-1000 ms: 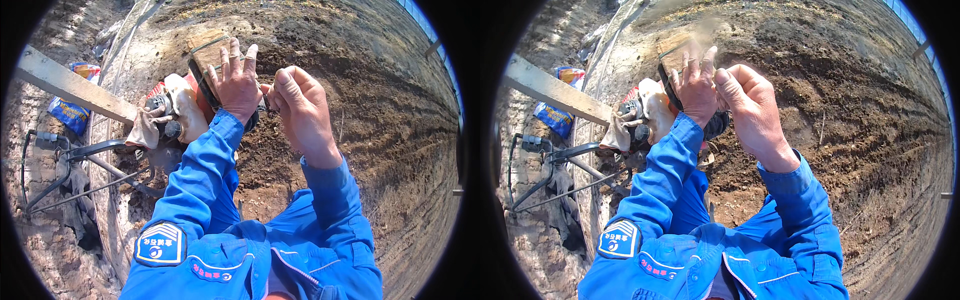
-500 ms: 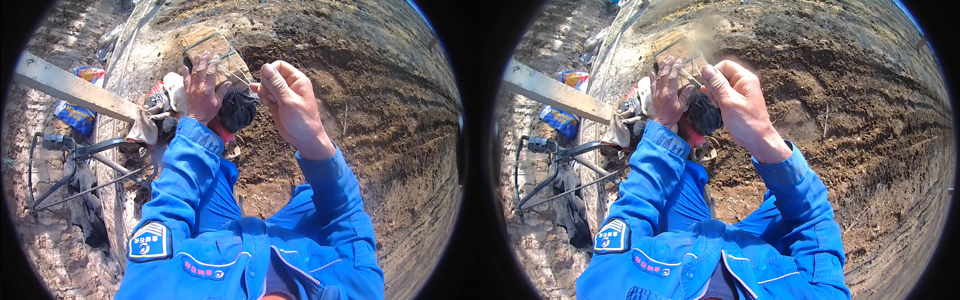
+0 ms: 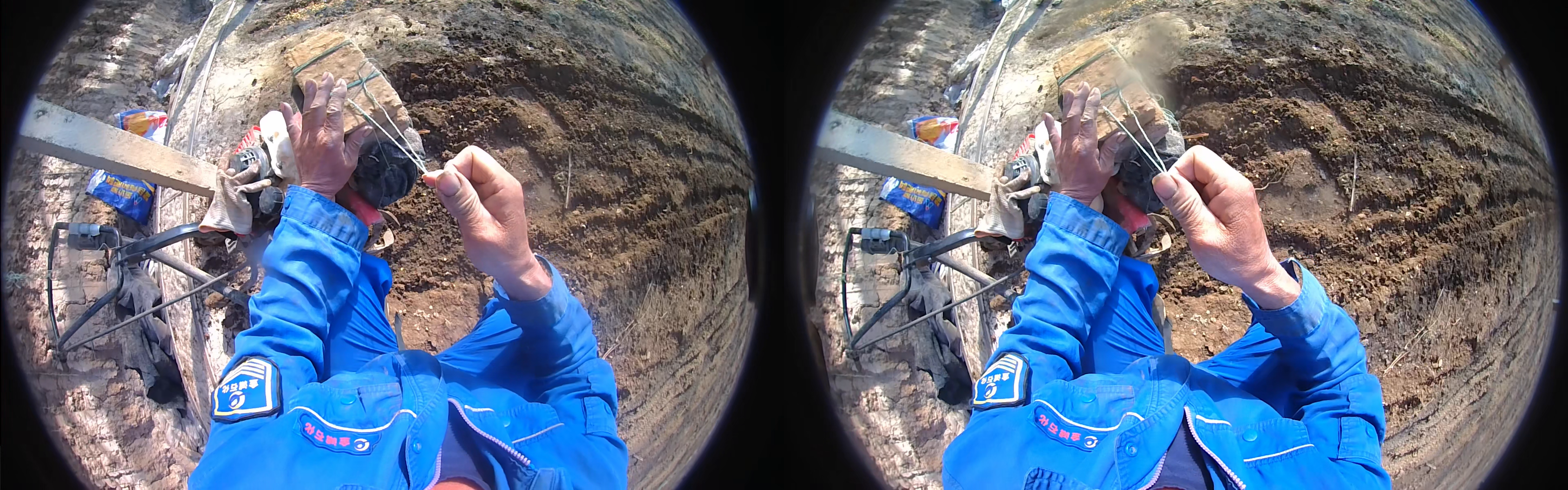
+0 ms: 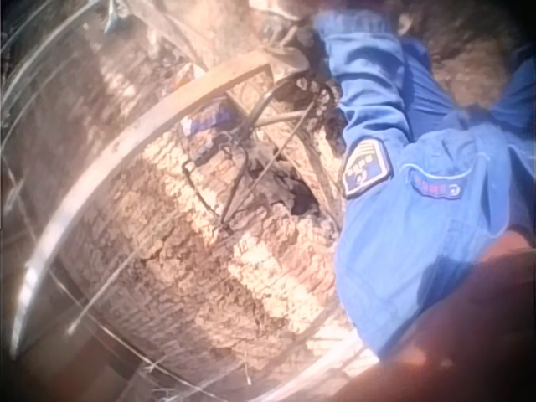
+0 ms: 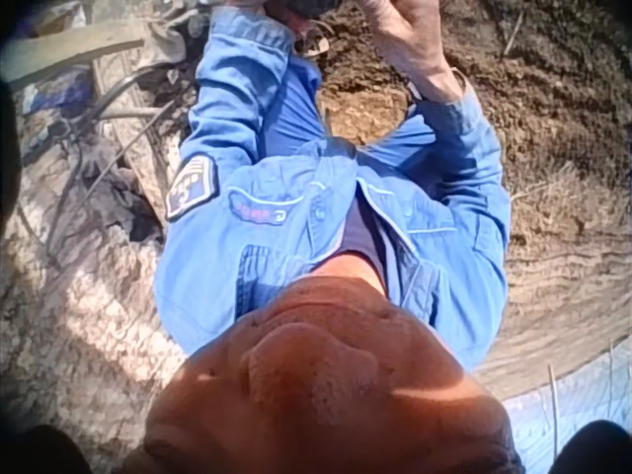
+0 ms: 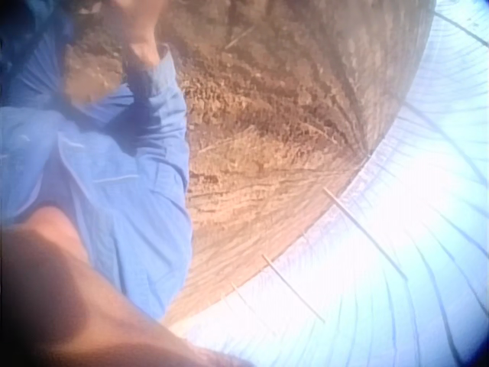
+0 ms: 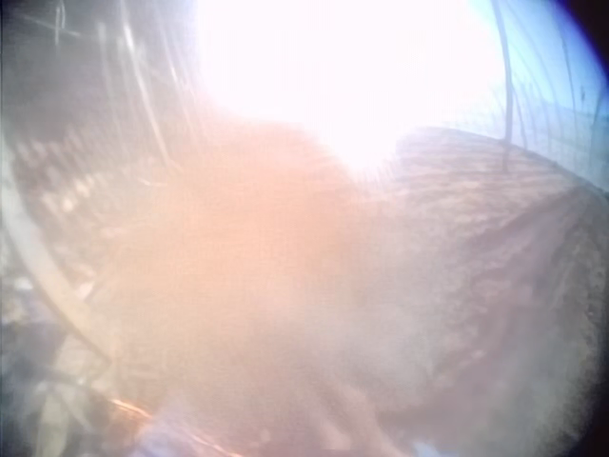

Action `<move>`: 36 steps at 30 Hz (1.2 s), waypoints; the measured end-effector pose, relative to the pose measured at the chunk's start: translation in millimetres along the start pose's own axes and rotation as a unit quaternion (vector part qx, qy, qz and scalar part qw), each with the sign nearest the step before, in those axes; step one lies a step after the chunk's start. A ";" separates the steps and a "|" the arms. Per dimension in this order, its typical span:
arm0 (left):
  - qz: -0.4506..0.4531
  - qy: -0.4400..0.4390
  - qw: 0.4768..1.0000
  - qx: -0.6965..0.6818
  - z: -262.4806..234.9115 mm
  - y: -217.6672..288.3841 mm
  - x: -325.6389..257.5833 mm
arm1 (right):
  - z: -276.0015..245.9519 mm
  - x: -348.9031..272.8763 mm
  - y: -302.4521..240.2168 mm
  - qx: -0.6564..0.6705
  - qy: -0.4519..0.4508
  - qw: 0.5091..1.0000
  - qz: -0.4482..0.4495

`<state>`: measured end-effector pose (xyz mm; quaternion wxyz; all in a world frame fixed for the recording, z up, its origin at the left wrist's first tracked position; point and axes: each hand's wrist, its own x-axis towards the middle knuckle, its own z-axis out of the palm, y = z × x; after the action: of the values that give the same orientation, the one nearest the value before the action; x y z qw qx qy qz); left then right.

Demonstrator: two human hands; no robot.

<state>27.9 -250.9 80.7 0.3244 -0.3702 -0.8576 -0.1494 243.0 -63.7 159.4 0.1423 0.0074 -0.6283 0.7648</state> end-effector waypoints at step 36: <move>0.018 0.011 0.999 -0.045 -1.1 -0.9 2.8 | 5.1 -26.2 -4.1 -0.114 -0.076 0.976 -0.170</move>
<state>26.3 -250.6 83.4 0.3191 -0.3980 -0.8396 -0.1865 268.3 -73.3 159.4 0.2218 0.1557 -0.7096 0.6504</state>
